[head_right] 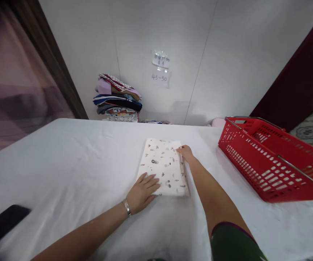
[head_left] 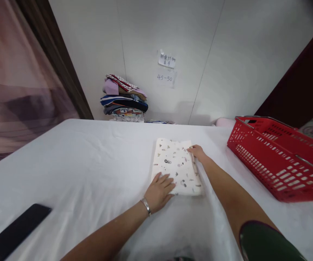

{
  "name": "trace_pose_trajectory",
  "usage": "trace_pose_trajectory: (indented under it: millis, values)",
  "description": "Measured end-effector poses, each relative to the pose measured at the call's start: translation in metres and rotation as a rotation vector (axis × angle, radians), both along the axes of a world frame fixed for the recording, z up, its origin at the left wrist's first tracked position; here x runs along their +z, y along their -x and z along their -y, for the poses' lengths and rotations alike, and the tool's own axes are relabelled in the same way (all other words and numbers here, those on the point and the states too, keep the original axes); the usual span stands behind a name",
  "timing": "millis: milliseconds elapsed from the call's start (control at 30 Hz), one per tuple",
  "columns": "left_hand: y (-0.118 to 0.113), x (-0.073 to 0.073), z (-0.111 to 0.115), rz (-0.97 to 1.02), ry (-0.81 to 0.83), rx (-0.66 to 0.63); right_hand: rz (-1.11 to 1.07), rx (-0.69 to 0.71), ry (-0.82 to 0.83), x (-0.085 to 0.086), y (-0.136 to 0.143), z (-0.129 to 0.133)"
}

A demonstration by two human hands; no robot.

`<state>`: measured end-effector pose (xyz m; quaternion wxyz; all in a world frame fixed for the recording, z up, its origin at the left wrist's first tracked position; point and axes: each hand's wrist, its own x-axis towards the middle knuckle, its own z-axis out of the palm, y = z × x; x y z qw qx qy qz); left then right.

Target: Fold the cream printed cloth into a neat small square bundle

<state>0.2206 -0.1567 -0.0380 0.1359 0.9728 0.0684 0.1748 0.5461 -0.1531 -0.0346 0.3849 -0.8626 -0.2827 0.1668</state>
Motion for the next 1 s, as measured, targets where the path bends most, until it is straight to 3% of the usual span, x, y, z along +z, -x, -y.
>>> trace_pose_trajectory:
  millis: [167,400,567,733,867,933,1000]
  values:
    - [0.002,-0.002,-0.001,0.027,-0.059,-0.033,-0.010,0.029,0.041,-0.013,0.001,0.005]
    - [0.001,-0.012,-0.001,-0.032,-0.106,-0.047,0.103,0.045,0.217,-0.015,0.000,-0.003]
    - [0.003,-0.010,0.000,-0.068,-0.082,-0.054,0.232,0.092,0.285,-0.008,0.009,0.000]
    - [0.002,-0.001,0.007,-0.077,-0.037,-0.060,0.369,0.124,0.238,0.010,0.034,0.006]
    - [-0.005,-0.002,0.012,-0.130,-0.052,-0.087,0.596,0.331,0.195,0.014,0.063,0.009]
    - [-0.007,-0.004,0.012,-0.153,-0.066,-0.094,0.625,0.426,0.267,0.007,0.071,0.011]
    - [-0.006,-0.007,0.010,-0.162,-0.076,-0.097,0.565,0.421,0.376,-0.001,0.072,0.014]
